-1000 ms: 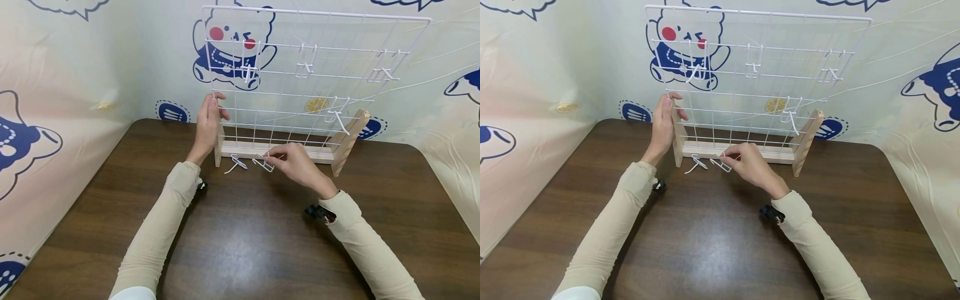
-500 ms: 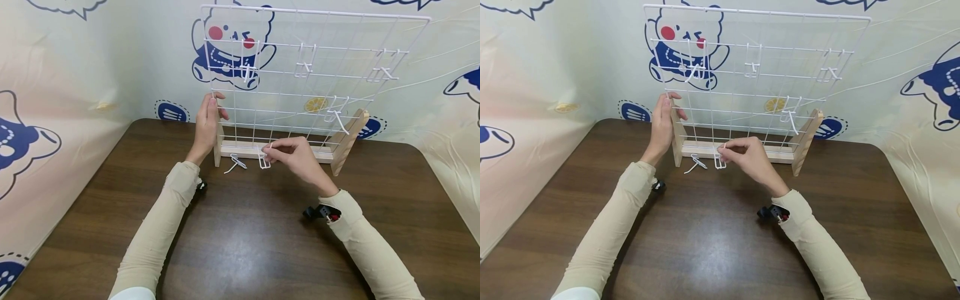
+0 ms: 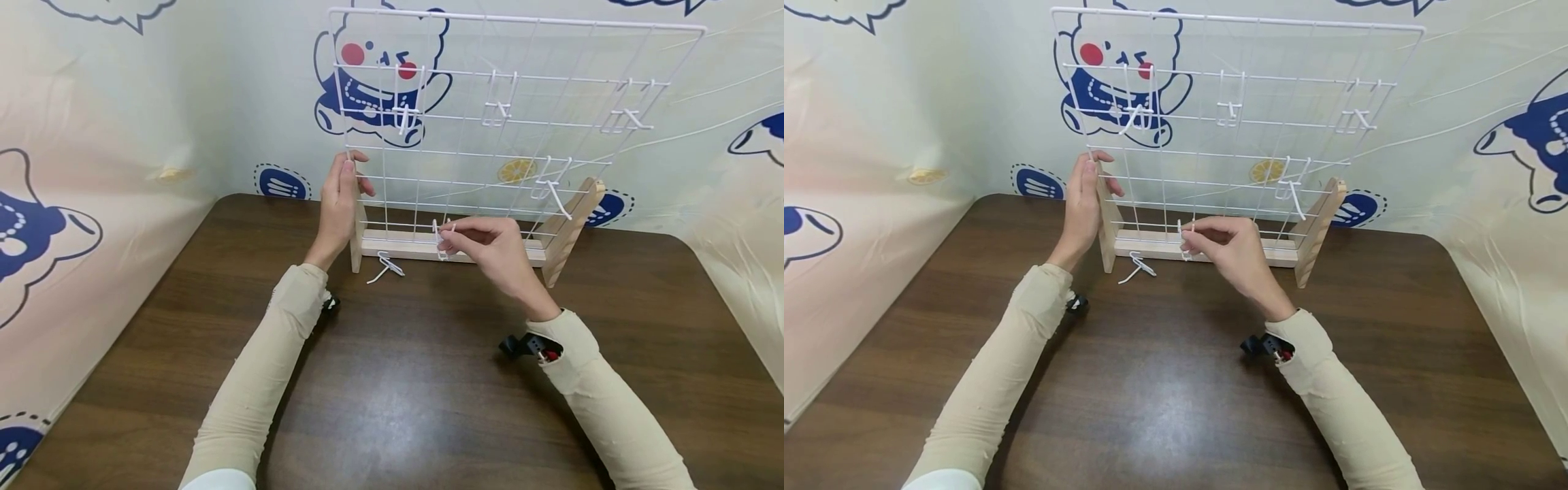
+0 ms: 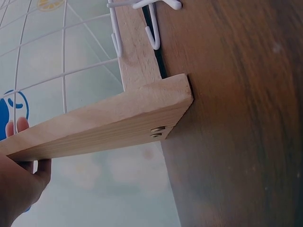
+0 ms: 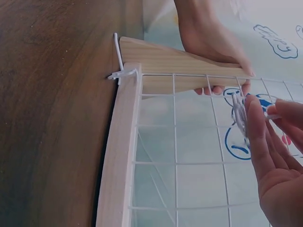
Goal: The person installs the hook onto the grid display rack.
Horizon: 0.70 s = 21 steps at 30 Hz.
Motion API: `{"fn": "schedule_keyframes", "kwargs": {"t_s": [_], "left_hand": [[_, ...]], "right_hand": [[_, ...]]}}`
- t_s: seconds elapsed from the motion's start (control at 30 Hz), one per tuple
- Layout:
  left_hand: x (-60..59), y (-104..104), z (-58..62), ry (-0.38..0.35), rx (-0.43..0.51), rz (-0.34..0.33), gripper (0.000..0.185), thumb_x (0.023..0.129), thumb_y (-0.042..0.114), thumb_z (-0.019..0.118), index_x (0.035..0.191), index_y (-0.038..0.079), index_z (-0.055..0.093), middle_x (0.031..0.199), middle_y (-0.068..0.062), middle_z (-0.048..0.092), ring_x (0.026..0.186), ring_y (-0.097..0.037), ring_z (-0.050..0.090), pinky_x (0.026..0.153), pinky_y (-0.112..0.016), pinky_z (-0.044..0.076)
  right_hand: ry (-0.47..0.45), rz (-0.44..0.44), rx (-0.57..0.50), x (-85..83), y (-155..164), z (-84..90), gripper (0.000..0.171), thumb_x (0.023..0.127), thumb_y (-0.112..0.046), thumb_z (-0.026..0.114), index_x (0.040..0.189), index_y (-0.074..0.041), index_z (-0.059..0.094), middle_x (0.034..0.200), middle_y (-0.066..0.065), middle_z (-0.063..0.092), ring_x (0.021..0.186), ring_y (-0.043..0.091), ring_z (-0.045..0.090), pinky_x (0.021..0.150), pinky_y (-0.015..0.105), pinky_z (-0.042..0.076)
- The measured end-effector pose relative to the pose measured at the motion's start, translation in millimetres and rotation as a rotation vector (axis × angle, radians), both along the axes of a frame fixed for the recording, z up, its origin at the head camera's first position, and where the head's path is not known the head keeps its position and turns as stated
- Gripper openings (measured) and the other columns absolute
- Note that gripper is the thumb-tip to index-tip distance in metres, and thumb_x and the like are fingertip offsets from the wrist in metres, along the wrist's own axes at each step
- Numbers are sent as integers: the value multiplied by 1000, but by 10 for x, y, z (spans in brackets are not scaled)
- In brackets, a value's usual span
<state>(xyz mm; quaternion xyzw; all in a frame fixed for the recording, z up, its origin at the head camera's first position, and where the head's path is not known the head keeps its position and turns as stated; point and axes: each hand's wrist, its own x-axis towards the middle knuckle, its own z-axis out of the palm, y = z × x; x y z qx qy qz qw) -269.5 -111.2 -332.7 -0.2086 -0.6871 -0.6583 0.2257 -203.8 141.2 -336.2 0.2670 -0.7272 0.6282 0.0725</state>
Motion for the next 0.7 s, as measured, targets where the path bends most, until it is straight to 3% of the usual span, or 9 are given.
{"fn": "schedule_keyframes", "kwargs": {"t_s": [0.13, 0.33, 0.7], "left_hand": [[-4, 4, -3, 2, 5, 1, 33, 109, 17, 31, 121, -7, 50, 83, -39, 53, 80, -48, 55, 82, -44, 45], [7, 18, 17, 1, 3, 4, 34, 110, 17, 30, 121, -8, 50, 84, -40, 53, 80, -49, 55, 81, -43, 46], [11, 15, 17, 8, -22, 17, 34, 110, 16, 29, 120, -9, 50, 82, -39, 54, 80, -49, 56, 81, -46, 45]], "right_hand": [[58, -39, -24, 81, -17, 136, 13, 89, 11, 66, 100, 14, 71, 91, 33, 69, 75, 31, 71, 72, 31, 58], [102, -110, -79, 145, -20, 273, 12, 87, 13, 66, 98, 19, 68, 91, 37, 66, 76, 18, 72, 75, 27, 57], [198, -174, -74, 60, 54, 319, 11, 89, 10, 65, 98, 17, 69, 93, 33, 69, 80, 27, 72, 75, 23, 56]]}}
